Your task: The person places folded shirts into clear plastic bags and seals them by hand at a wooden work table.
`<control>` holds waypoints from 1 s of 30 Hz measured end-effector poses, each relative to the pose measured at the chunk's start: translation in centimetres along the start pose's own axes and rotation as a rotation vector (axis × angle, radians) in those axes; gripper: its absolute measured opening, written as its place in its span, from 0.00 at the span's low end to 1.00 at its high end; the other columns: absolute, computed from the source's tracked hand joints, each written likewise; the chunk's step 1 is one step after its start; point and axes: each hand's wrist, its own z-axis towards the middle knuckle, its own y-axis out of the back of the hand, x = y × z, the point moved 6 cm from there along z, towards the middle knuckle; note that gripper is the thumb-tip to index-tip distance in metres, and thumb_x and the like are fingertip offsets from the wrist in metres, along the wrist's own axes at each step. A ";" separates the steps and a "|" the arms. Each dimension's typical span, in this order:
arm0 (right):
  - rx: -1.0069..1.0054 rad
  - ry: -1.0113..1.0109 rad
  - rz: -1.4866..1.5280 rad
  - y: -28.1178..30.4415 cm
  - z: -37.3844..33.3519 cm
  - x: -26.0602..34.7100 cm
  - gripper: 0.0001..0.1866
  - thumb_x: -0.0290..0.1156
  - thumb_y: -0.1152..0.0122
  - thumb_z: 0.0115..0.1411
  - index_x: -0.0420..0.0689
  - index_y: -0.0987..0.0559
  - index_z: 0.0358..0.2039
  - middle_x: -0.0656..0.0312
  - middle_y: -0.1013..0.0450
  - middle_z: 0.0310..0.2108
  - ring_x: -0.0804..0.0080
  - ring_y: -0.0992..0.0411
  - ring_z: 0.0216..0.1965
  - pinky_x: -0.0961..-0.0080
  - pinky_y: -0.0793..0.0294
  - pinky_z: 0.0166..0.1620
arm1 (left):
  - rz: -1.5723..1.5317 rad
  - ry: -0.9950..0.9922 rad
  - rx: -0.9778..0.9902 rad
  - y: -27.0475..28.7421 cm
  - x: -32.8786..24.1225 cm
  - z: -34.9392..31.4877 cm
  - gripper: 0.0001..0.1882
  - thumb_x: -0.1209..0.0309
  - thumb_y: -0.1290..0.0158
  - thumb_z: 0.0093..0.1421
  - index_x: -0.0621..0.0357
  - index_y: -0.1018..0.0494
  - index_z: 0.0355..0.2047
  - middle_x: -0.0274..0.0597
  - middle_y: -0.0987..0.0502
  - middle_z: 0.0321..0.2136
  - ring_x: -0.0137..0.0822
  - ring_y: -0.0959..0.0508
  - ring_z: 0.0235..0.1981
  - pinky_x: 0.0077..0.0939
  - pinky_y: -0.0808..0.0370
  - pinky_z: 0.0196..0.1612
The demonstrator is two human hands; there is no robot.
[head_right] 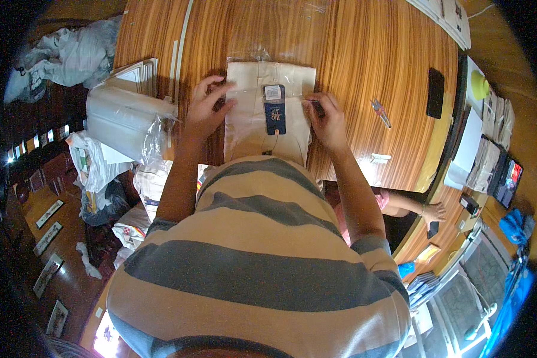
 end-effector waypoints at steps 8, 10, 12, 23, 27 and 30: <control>0.014 0.078 -0.144 0.6 -2.9 1.1 0.08 0.24 0.27 0.61 0.41 0.15 0.41 0.53 0.27 0.49 0.54 0.23 0.52 0.64 0.21 0.54 | 0.073 -0.163 0.067 0.7 -0.2 -3.4 0.07 0.73 0.35 0.60 0.58 0.18 0.39 0.43 0.18 0.43 0.50 0.21 0.47 0.43 0.23 0.50; 0.046 0.019 -0.106 0.8 -4.6 1.3 0.08 0.25 0.26 0.60 0.41 0.14 0.40 0.53 0.28 0.51 0.53 0.23 0.53 0.62 0.21 0.55 | 0.055 -0.117 0.123 0.7 -0.6 -5.0 0.07 0.73 0.35 0.59 0.58 0.18 0.39 0.45 0.19 0.40 0.51 0.21 0.45 0.44 0.23 0.49; 0.062 -0.072 -0.058 0.8 -6.3 1.4 0.08 0.25 0.26 0.59 0.42 0.14 0.40 0.53 0.29 0.52 0.52 0.24 0.53 0.60 0.21 0.55 | -0.017 -0.127 0.173 -0.2 -0.1 -7.1 0.07 0.73 0.36 0.60 0.58 0.18 0.39 0.46 0.19 0.40 0.52 0.21 0.43 0.45 0.24 0.49; 0.030 -0.617 0.401 -1.4 -11.7 -0.1 0.31 0.25 0.29 0.66 0.34 0.33 0.64 0.55 0.22 0.44 0.71 0.20 0.42 0.74 0.18 0.46 | -0.457 0.661 0.087 -2.0 1.0 -13.7 0.28 0.76 0.33 0.61 0.61 0.27 0.62 0.46 0.17 0.44 0.33 0.18 0.46 0.30 0.18 0.51; 0.135 -0.664 0.512 -3.0 -11.6 -1.2 0.33 0.29 0.30 0.67 0.35 0.34 0.67 0.58 0.20 0.35 0.74 0.21 0.40 0.77 0.20 0.43 | -0.448 0.650 0.242 -2.5 1.4 -12.5 0.27 0.75 0.33 0.62 0.61 0.26 0.61 0.46 0.17 0.46 0.33 0.17 0.44 0.30 0.19 0.50; 0.268 -0.647 0.352 -2.2 -10.6 -0.3 0.36 0.30 0.30 0.66 0.35 0.36 0.69 0.57 0.21 0.33 0.75 0.22 0.38 0.75 0.21 0.42 | -0.428 0.651 0.304 -2.8 2.3 -11.9 0.28 0.74 0.32 0.59 0.58 0.25 0.60 0.45 0.16 0.44 0.38 0.16 0.45 0.33 0.19 0.51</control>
